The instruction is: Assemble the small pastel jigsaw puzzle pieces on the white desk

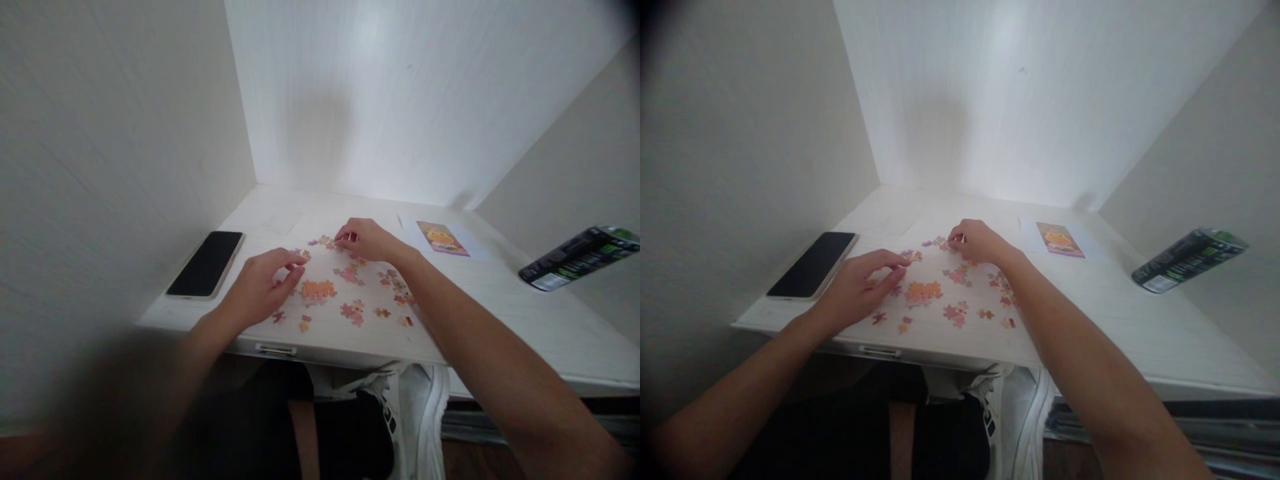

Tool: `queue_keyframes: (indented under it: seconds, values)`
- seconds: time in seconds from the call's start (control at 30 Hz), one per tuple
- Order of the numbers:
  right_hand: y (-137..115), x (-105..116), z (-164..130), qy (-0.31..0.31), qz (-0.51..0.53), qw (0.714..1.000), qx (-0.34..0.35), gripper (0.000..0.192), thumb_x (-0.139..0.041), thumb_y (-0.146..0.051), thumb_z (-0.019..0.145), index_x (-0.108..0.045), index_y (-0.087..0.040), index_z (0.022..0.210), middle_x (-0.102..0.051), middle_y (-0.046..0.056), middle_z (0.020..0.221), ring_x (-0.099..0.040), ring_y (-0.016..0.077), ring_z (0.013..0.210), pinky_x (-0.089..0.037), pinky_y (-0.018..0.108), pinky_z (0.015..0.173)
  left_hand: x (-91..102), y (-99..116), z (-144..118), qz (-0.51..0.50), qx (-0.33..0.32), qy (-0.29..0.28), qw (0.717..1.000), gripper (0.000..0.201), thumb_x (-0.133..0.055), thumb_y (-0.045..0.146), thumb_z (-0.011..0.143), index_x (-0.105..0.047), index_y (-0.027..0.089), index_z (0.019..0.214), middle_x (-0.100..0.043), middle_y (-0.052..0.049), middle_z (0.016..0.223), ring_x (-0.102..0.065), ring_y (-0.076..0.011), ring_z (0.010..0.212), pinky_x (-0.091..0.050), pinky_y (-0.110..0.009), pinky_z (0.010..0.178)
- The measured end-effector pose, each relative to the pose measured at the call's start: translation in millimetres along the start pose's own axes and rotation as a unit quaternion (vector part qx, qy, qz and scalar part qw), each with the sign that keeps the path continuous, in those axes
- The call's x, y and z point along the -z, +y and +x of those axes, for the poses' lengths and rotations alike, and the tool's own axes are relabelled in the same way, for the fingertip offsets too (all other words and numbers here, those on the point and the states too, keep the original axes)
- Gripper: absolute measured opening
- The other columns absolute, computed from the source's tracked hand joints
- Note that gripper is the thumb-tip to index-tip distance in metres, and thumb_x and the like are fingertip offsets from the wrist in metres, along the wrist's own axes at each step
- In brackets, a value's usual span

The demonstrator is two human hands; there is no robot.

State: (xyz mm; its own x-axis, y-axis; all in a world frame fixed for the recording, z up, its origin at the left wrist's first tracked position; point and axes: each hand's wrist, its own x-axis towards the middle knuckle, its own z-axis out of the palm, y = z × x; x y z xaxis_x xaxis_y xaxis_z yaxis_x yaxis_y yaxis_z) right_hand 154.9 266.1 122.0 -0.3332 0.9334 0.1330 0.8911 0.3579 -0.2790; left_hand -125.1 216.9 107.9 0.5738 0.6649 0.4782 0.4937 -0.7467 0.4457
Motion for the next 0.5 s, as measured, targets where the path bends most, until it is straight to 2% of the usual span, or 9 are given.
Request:
queue_keyframes:
  seconds: [0.07,0.17,0.27,0.4,0.5]
  values:
    - [-5.4,-3.9,0.6,-0.015,-0.003,1.000,0.018,0.030,-0.055,-0.034,0.090,-0.076,-0.020,0.105,-0.073,0.010,0.100,-0.062,0.0167,0.081,-0.045,0.028,0.074,14.4,-9.2,2.7,0.036,0.036,0.029,0.998,0.028,-0.049,0.033,0.094,-0.070,0.019,0.105,-0.074,-0.006,0.100,-0.067,-0.0189,0.087,-0.053,-0.033,0.081]
    - [-10.6,-6.7,-0.6,-0.051,-0.003,0.998,0.033,0.031,-0.054,-0.032,0.091,-0.075,-0.023,0.111,-0.073,0.009,0.106,-0.063,0.0179,0.086,-0.045,0.028,0.077,38.9,-23.0,4.8,0.108,0.084,0.016,0.990,0.028,-0.048,0.029,0.090,-0.071,0.020,0.104,-0.075,-0.005,0.099,-0.066,-0.0185,0.078,-0.053,-0.033,0.079]
    - [-13.4,-6.5,-2.6,-0.059,-0.003,0.998,0.028,0.031,-0.055,-0.030,0.090,-0.074,-0.022,0.113,-0.074,0.008,0.103,-0.063,0.0174,0.083,-0.045,0.028,0.075,55.8,-34.0,4.2,0.147,0.101,0.004,0.984,0.030,-0.046,0.025,0.088,-0.072,0.021,0.101,-0.075,-0.003,0.095,-0.063,-0.0178,0.071,-0.052,-0.035,0.079]
    - [-15.2,-6.3,-3.0,-0.048,-0.006,0.999,0.021,0.027,-0.057,-0.027,0.088,-0.075,-0.020,0.106,-0.073,0.008,0.092,-0.062,0.0163,0.075,-0.045,0.027,0.070,59.1,-42.5,2.6,0.160,0.097,-0.013,0.982,0.032,-0.045,0.022,0.085,-0.074,0.021,0.100,-0.074,-0.004,0.089,-0.061,-0.0190,0.068,-0.052,-0.038,0.077]
    - [-20.6,-8.9,-2.3,-0.016,0.005,0.999,0.041,0.025,-0.057,-0.028,0.089,-0.075,-0.019,0.104,-0.072,0.009,0.096,-0.063,0.0171,0.079,-0.047,0.029,0.074,53.2,-44.3,2.0,0.170,0.074,-0.038,0.982,0.034,-0.045,0.021,0.084,-0.073,0.021,0.102,-0.074,-0.006,0.089,-0.063,-0.0215,0.072,-0.053,-0.041,0.080]
